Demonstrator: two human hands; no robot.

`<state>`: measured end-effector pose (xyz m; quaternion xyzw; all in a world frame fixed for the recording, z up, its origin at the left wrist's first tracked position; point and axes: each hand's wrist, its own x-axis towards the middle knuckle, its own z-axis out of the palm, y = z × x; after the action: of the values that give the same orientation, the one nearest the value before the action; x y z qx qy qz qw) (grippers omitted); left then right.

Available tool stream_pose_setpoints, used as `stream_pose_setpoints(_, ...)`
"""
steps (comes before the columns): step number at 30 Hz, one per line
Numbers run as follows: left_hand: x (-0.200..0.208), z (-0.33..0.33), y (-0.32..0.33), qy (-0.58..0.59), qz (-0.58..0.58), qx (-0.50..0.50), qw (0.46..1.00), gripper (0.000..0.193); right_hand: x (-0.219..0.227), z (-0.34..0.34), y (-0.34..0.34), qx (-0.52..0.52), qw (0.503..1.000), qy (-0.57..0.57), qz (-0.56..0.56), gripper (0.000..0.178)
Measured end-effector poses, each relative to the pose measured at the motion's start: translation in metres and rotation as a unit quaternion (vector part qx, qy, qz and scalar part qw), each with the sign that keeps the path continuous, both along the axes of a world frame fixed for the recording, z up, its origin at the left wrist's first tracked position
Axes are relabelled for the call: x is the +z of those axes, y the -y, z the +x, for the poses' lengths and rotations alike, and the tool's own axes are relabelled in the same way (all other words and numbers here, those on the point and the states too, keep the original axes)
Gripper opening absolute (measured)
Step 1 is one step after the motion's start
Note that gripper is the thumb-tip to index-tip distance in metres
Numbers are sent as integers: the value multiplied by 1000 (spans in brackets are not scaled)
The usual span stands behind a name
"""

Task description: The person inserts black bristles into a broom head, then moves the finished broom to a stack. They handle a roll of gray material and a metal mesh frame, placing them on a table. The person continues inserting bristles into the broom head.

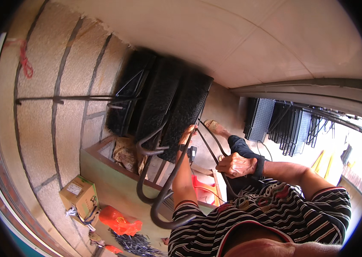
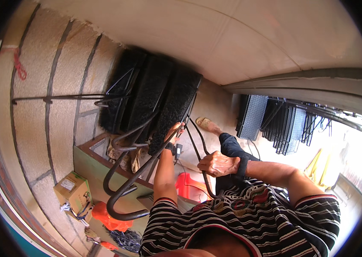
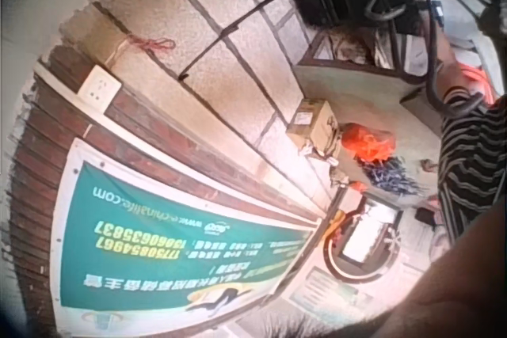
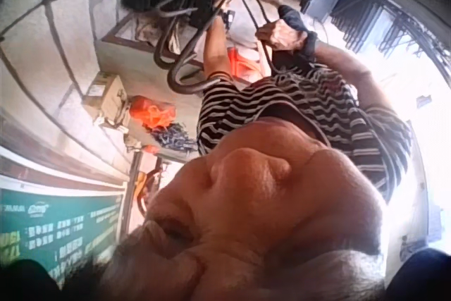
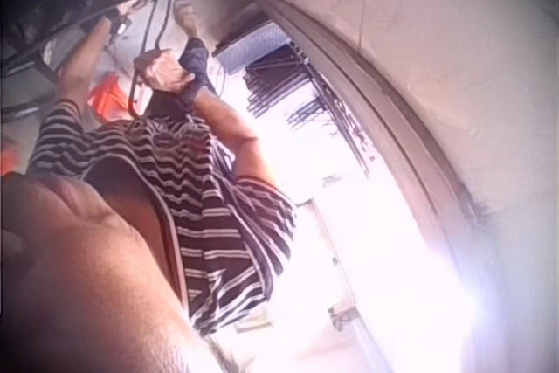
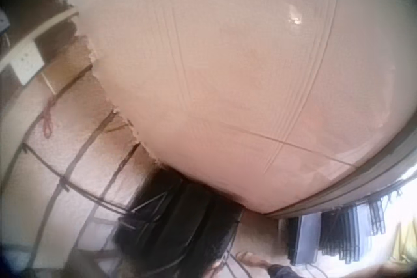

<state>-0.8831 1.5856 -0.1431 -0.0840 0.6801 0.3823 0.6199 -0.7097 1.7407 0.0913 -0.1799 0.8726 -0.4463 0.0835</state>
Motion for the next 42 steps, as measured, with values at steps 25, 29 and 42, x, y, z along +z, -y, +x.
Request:
stream_pose_setpoints(25,21,-22,148,-372,64,239,895,17,11,-21,25,-18,998,-13,64,17)
stream_pose_setpoints(29,70,-60,185,-233,72,466,851,25,7,-15,29,-58,997,-14,54,18)
stream_pose_setpoints(42,120,-96,313,-293,63,527,795,37,11,19,20,-26,996,17,88,19)
